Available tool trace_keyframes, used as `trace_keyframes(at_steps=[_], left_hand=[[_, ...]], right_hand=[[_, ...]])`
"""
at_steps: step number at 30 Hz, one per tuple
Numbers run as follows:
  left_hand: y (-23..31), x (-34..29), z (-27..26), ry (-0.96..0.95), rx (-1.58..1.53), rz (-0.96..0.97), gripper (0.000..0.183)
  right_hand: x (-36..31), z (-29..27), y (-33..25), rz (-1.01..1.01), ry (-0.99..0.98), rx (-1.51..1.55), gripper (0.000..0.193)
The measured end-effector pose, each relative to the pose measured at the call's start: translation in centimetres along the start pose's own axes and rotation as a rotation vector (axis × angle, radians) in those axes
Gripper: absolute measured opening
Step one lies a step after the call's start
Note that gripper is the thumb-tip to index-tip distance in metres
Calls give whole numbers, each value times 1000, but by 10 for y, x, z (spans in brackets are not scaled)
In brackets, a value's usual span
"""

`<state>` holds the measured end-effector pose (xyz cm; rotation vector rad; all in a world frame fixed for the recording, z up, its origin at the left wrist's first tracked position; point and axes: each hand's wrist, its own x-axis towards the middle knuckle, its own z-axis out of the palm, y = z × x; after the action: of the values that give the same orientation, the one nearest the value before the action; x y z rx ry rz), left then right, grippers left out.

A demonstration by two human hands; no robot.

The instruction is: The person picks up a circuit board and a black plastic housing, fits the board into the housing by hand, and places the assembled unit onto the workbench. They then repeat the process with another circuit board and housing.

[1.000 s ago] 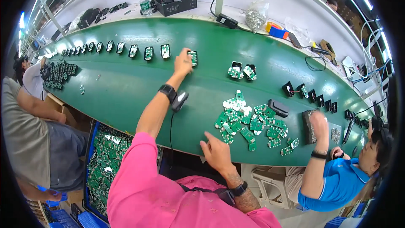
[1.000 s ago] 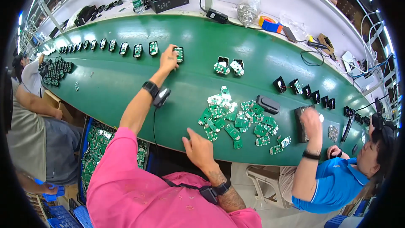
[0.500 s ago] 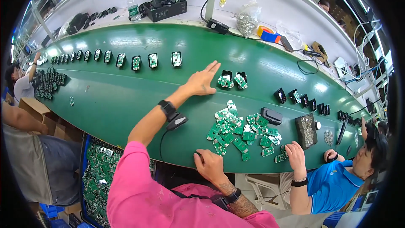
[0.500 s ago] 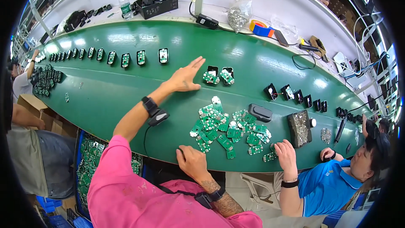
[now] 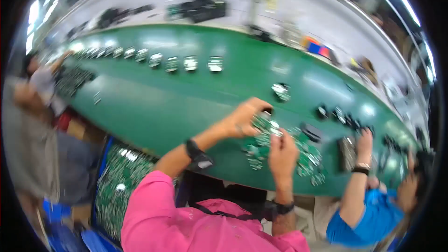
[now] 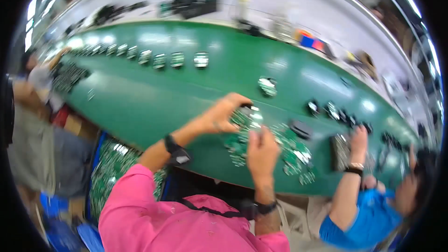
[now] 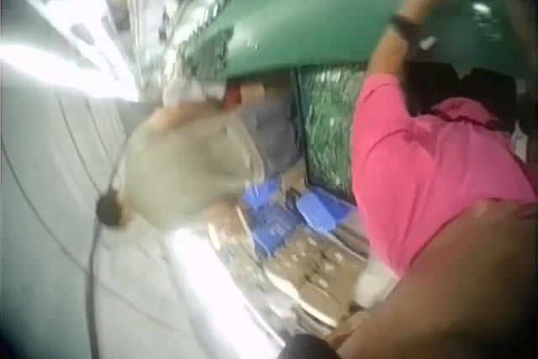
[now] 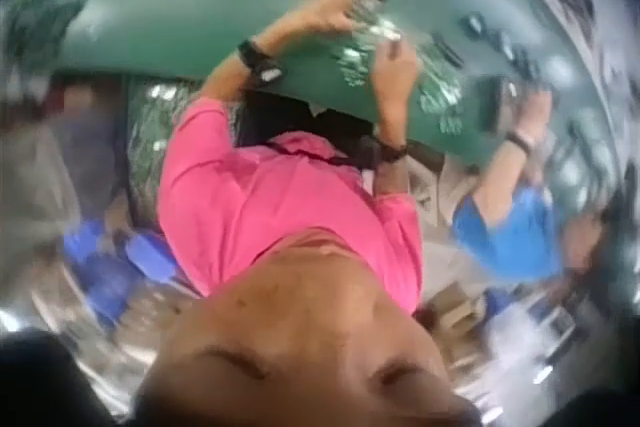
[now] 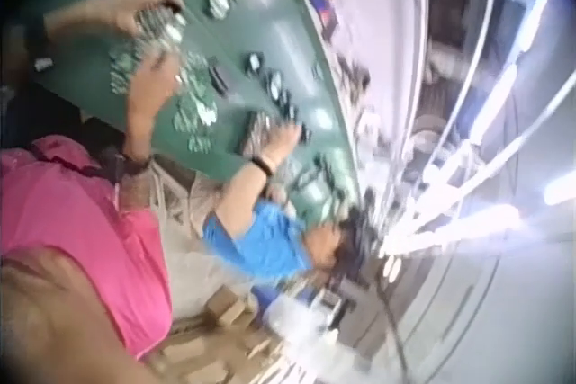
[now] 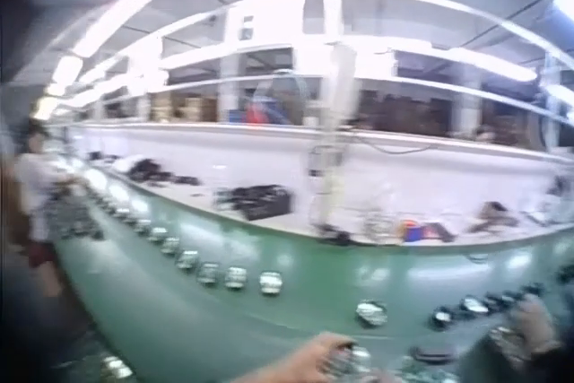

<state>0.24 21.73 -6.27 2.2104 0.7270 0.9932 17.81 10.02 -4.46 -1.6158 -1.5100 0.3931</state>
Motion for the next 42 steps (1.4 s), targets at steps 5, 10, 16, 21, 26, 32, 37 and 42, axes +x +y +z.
trace_keyframes(at_steps=[5,10,16,21,26,32,37,42], left_hand=[[53,-52,42,83,-146,-66,78],[86,-96,45,213,-274,-316,76],[102,-120,29,424,-153,-409,70],[107,-115,44,287,-517,-435,85],[111,-114,45,200,-723,-453,72],[124,-113,39,151,-1004,-581,64],[137,-113,36,180,-859,-572,65],[139,-112,39,200,-904,-508,61]], right_hand=[[-19,-26,24,225,-310,202,19],[-43,-14,8,408,-413,528,13],[-64,14,-12,283,-301,451,32],[-78,-1,-18,223,-166,261,27],[-80,-23,-25,104,-287,144,32],[-75,-51,-46,75,-187,152,21],[-78,-45,-31,166,-218,438,25],[-79,-42,-30,371,-205,712,20]])
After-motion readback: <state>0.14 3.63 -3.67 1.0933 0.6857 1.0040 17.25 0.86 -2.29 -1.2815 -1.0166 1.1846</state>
